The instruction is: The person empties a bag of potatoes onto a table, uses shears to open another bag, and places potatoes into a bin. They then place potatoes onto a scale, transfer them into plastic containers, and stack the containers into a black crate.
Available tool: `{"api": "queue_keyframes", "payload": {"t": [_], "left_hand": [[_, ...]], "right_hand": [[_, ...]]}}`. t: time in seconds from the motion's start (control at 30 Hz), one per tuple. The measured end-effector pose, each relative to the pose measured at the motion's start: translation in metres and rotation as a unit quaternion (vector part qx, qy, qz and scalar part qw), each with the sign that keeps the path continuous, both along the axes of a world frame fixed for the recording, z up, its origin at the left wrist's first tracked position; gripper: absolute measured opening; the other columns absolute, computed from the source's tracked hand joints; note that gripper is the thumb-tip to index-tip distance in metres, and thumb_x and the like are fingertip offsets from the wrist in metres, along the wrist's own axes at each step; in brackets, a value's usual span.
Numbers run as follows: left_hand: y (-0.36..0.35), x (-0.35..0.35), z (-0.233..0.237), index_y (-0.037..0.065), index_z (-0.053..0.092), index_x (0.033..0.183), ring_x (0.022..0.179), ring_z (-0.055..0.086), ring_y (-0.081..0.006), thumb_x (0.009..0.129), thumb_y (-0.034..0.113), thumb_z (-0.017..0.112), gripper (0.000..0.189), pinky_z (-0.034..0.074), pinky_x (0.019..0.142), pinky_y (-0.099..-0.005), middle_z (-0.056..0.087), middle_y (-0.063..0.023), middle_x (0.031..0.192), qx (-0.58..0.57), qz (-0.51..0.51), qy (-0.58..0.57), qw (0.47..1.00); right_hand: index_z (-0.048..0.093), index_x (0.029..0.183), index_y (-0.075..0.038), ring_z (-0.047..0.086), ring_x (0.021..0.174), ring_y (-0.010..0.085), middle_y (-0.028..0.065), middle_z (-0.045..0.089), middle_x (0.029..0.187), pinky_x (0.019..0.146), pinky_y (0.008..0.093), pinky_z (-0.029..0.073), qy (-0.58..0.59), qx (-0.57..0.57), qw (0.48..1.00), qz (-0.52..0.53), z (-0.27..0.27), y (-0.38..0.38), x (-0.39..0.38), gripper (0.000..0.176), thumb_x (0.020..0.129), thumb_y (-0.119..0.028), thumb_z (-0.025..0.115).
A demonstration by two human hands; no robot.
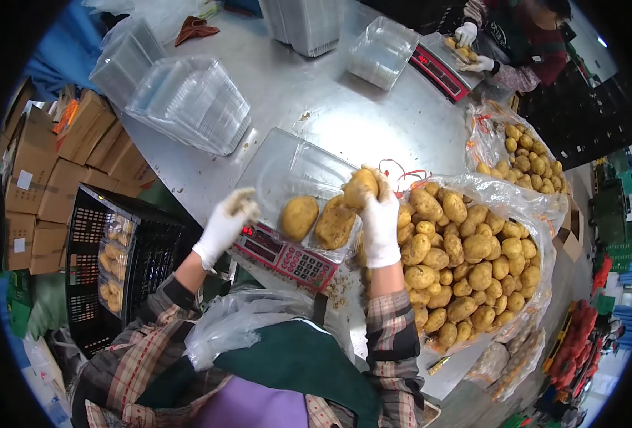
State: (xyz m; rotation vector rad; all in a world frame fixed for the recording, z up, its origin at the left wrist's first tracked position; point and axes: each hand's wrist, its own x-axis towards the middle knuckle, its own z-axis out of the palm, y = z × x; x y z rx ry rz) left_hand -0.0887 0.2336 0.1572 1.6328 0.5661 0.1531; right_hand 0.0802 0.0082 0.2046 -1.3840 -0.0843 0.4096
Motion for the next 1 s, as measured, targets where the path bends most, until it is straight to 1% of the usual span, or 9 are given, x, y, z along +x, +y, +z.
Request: {"api": "queue_keyframes", "payload": {"t": [0.07, 0.17, 0.27, 0.4, 0.5, 0.6, 0.67, 0.73, 1.0], "left_hand": [[-0.022, -0.003, -0.007, 0.000, 0.052, 0.120, 0.067, 0.059, -0.0096, 0.089, 0.015, 0.065, 0.037, 0.049, 0.063, -0.0242, 0.063, -0.0051, 0.079, -0.048, -0.046, 0.050, 0.997], [-0.045, -0.004, -0.015, 0.001, 0.048, 0.103, 0.062, 0.062, -0.0124, 0.090, 0.009, 0.063, 0.021, 0.051, 0.057, -0.0242, 0.061, -0.0075, 0.076, -0.078, -0.057, 0.085, 0.992], [-0.043, 0.000, -0.020, 0.003, 0.045, 0.097, 0.065, 0.063, -0.0156, 0.090, 0.002, 0.059, 0.015, 0.054, 0.057, -0.0273, 0.061, -0.0092, 0.077, -0.181, -0.041, 0.069, 0.980], [-0.035, -0.003, -0.017, 0.002, 0.047, 0.102, 0.071, 0.066, -0.0201, 0.095, 0.017, 0.055, 0.018, 0.056, 0.063, -0.0303, 0.062, -0.0121, 0.082, -0.258, -0.050, 0.049, 0.964], [-0.023, -0.010, -0.006, 0.003, 0.050, 0.110, 0.085, 0.067, -0.0244, 0.098, 0.036, 0.050, 0.036, 0.058, 0.073, -0.0333, 0.062, -0.0140, 0.092, -0.418, -0.047, 0.031, 0.907], [-0.026, -0.013, 0.003, 0.000, 0.049, 0.110, 0.092, 0.066, -0.0267, 0.100, 0.029, 0.046, 0.031, 0.056, 0.080, -0.0349, 0.062, -0.0177, 0.097, -0.357, -0.066, 0.045, 0.931], [-0.026, -0.016, -0.010, -0.001, 0.050, 0.110, 0.094, 0.066, -0.0263, 0.093, 0.013, 0.057, 0.023, 0.057, 0.083, -0.0348, 0.061, -0.0175, 0.102, -0.369, -0.061, 0.048, 0.926], [-0.027, -0.017, -0.014, -0.002, 0.053, 0.104, 0.089, 0.067, -0.0250, 0.090, 0.009, 0.061, 0.019, 0.058, 0.080, -0.0345, 0.062, -0.0165, 0.097, -0.407, -0.032, 0.056, 0.911], [-0.040, 0.006, -0.035, 0.000, 0.058, 0.078, 0.061, 0.065, -0.0161, 0.078, 0.002, 0.062, 0.005, 0.056, 0.056, -0.0291, 0.060, -0.0069, 0.070, -0.283, -0.012, 0.034, 0.959]], "right_hand": [[0.056, 0.121, 0.004, 0.063, 0.083, 0.0132, 0.0128, 0.065, 0.103, 0.073, 0.0227, 0.051, 0.107, -0.021, 0.993, -0.045, -0.001, -0.002, 0.024, 0.038, 0.083, 0.000, 0.056], [0.058, 0.118, 0.005, 0.064, 0.076, 0.0144, 0.0116, 0.068, 0.091, 0.070, 0.0239, 0.052, -0.063, -0.269, 0.961, -0.031, -0.046, -0.014, 0.068, 0.036, 0.083, 0.002, 0.053], [0.061, 0.115, 0.005, 0.064, 0.074, 0.0136, 0.0124, 0.069, 0.090, 0.067, 0.0241, 0.052, -0.107, -0.290, 0.950, 0.040, -0.112, -0.026, 0.104, 0.034, 0.083, 0.003, 0.050], [0.063, 0.113, 0.005, 0.063, 0.075, 0.0110, 0.0142, 0.070, 0.098, 0.067, 0.0249, 0.052, -0.119, -0.083, 0.987, 0.064, -0.035, -0.027, 0.068, 0.030, 0.084, 0.001, 0.054], [0.058, 0.122, 0.003, 0.065, 0.084, 0.0129, 0.0117, 0.070, 0.102, 0.074, 0.0261, 0.052, -0.116, -0.242, 0.953, 0.143, -0.003, -0.058, 0.035, 0.039, 0.083, -0.001, 0.059], [0.060, 0.119, 0.003, 0.066, 0.092, 0.0147, 0.0103, 0.069, 0.104, 0.081, 0.0269, 0.051, -0.248, -0.287, 0.917, 0.125, -0.025, -0.073, -0.015, 0.039, 0.080, -0.001, 0.063], [0.061, 0.112, 0.006, 0.067, 0.089, 0.0170, 0.0121, 0.069, 0.100, 0.079, 0.0278, 0.052, -0.256, -0.376, 0.882, 0.118, -0.044, -0.083, -0.037, 0.035, 0.077, 0.002, 0.065], [0.062, 0.104, 0.008, 0.068, 0.082, 0.0205, 0.0135, 0.068, 0.092, 0.073, 0.0288, 0.053, 0.003, -0.235, 0.959, 0.155, -0.064, -0.093, -0.046, 0.026, 0.079, 0.001, 0.064], [0.055, 0.094, 0.005, 0.060, 0.063, 0.0217, 0.0152, 0.065, 0.079, 0.054, 0.0293, 0.048, 0.152, -0.079, 0.983, 0.062, -0.067, -0.066, -0.055, 0.016, 0.091, -0.007, 0.045]]}}
